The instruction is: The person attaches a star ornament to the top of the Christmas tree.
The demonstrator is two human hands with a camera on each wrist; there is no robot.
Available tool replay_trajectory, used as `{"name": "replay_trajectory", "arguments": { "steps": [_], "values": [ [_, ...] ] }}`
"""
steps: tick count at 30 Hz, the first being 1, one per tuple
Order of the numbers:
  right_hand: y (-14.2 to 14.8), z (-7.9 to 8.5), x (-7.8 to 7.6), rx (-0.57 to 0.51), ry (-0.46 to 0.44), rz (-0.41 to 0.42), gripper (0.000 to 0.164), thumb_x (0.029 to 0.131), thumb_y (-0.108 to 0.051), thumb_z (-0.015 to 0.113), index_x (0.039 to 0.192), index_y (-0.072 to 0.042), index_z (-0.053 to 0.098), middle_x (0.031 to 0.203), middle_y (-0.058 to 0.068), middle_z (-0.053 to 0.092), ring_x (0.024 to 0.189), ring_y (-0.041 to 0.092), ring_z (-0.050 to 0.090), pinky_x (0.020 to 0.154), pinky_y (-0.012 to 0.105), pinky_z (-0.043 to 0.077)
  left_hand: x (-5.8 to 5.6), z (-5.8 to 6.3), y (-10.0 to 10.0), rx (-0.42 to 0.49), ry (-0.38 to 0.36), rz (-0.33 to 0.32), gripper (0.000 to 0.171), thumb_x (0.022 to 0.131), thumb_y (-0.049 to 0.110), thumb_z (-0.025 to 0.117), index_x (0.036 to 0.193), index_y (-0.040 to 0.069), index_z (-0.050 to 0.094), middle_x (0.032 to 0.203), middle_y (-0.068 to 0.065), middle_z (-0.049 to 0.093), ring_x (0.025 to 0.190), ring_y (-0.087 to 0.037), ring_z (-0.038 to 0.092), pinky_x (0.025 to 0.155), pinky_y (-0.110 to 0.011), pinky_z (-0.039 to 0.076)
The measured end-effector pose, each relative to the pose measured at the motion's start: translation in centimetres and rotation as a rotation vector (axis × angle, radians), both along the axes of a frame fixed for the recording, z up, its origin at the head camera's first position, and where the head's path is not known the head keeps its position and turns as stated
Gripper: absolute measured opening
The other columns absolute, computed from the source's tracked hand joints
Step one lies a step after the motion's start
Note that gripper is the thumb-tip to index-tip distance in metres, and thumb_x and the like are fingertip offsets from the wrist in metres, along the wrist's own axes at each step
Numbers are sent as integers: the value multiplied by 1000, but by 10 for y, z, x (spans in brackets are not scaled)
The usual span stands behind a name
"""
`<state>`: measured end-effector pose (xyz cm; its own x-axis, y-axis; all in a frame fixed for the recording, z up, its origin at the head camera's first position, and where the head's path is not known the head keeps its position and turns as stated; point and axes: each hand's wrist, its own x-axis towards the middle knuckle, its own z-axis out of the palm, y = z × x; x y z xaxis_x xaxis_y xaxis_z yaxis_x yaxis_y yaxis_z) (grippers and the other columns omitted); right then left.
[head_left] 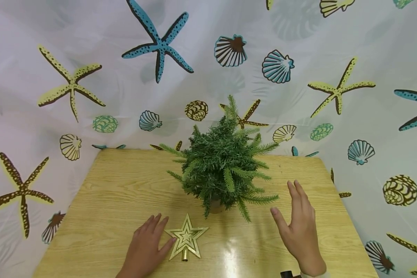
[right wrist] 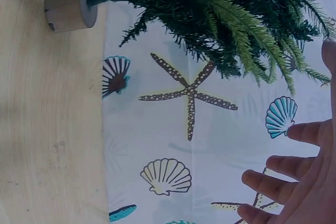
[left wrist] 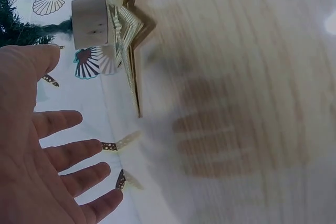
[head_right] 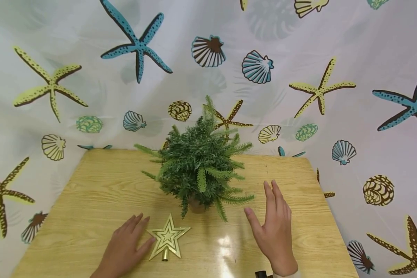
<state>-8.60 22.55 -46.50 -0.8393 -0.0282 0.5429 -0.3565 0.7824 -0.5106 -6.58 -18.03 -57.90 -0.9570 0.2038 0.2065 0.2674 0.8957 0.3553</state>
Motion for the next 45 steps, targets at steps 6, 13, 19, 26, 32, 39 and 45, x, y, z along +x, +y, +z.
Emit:
{"name": "replay_trajectory", "arguments": {
  "steps": [6,13,19,26,32,39,45],
  "values": [
    [-1,8,-3,-24,26,29,73,98,-20,73,160,-6,37,160,24,37,139,50,42,98,76,33,2,-5,7,14,-23,15,65,92,46,78,141,6,62,143,-24,57,133,-48,51,97,-68,45],
    [-3,21,-9,-56,61,78,70,100,-22,70,159,-6,39,162,20,36,145,46,36,108,73,28,7,-21,14,17,9,44,71,87,46,83,144,9,60,139,-22,60,128,-46,56,93,-67,47],
    [-9,33,-14,-86,100,121,65,102,-25,67,158,-5,41,161,19,37,146,44,36,111,69,30,11,-27,20,35,52,82,67,82,43,88,134,6,67,117,-16,66,108,-39,64,82,-60,52],
    [-17,46,-18,-97,127,150,61,104,-29,64,158,-9,43,161,16,38,146,41,37,110,67,32,13,-22,24,68,10,120,46,81,36,89,114,7,74,98,-8,65,88,-31,63,75,-52,53],
    [-24,58,-27,-97,191,191,60,107,-38,57,153,-1,47,158,17,43,143,38,42,113,61,32,14,-22,25,116,-60,149,37,78,31,92,104,10,76,92,-2,61,82,-23,60,71,-44,52],
    [-33,74,-35,-101,237,241,51,109,-35,55,149,-4,53,145,15,56,126,32,56,105,47,43,13,-18,26,166,-138,178,32,79,27,92,100,13,73,89,2,60,79,-15,56,67,-37,49],
    [-39,83,-40,-94,188,270,46,104,-20,63,147,-8,55,138,11,60,115,29,61,94,45,47,12,-21,25,204,-193,221,29,81,32,90,95,14,71,88,2,61,80,-17,59,70,-39,51]
  ]
}}
